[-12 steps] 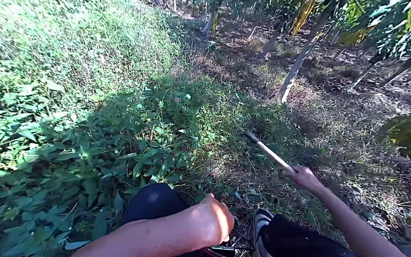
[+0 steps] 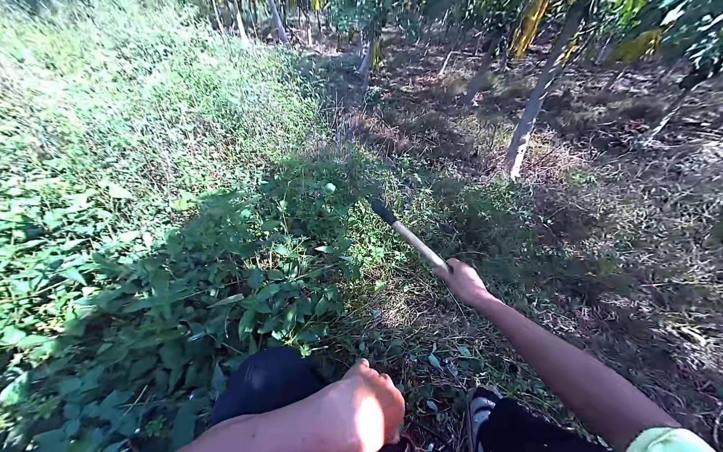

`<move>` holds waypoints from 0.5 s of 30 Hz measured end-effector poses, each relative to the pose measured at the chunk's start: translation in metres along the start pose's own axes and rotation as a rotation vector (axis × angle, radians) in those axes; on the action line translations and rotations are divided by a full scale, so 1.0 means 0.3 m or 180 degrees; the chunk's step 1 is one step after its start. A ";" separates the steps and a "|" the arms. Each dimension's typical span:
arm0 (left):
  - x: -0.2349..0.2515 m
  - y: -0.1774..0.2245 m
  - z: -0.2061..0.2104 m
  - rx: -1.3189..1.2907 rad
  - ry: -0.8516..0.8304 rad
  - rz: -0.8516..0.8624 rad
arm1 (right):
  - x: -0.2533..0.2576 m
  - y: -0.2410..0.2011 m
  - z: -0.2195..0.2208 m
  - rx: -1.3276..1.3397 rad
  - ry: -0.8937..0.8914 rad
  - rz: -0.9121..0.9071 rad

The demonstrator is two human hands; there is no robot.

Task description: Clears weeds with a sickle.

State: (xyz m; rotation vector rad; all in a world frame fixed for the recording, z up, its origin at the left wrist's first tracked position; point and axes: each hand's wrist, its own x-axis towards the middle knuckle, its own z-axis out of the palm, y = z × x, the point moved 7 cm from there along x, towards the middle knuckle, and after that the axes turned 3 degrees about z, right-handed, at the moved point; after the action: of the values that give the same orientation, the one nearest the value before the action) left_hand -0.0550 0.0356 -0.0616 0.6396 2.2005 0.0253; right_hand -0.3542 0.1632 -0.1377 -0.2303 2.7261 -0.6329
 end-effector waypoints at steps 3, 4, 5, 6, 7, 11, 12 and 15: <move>0.015 0.020 0.008 0.0010 -0.0061 0.0081 | -0.044 0.034 0.168 0.0335 -0.0382 0.0266; 0.019 0.027 0.009 0.0037 -0.0097 0.0100 | -0.066 0.018 0.176 0.0360 -0.0409 0.0239; 0.023 0.034 0.009 0.0049 -0.0108 0.0114 | -0.091 -0.012 0.163 0.0340 -0.0369 0.0131; 0.026 0.040 0.008 0.0042 -0.0092 0.0120 | -0.121 -0.056 0.136 0.0291 -0.0287 -0.0062; 0.028 0.044 0.008 0.0034 -0.0085 0.0116 | -0.153 -0.108 0.107 0.0248 -0.0158 -0.0315; 0.038 0.078 0.019 0.0102 -0.0170 0.0137 | -0.315 -0.291 0.061 -0.0099 0.0446 -0.1514; 0.039 0.092 0.024 0.0128 -0.0200 0.0190 | -0.344 -0.314 0.076 -0.0310 0.0643 -0.1904; 0.036 0.115 0.028 0.0096 -0.0322 0.0265 | -0.297 -0.247 0.162 -0.1095 0.0641 -0.2120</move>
State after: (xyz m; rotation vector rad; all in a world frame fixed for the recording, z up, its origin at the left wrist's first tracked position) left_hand -0.0395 0.0690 -0.0670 0.7336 2.0797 0.0030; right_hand -0.2481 0.0984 -0.1203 -1.2515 2.9183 -0.3419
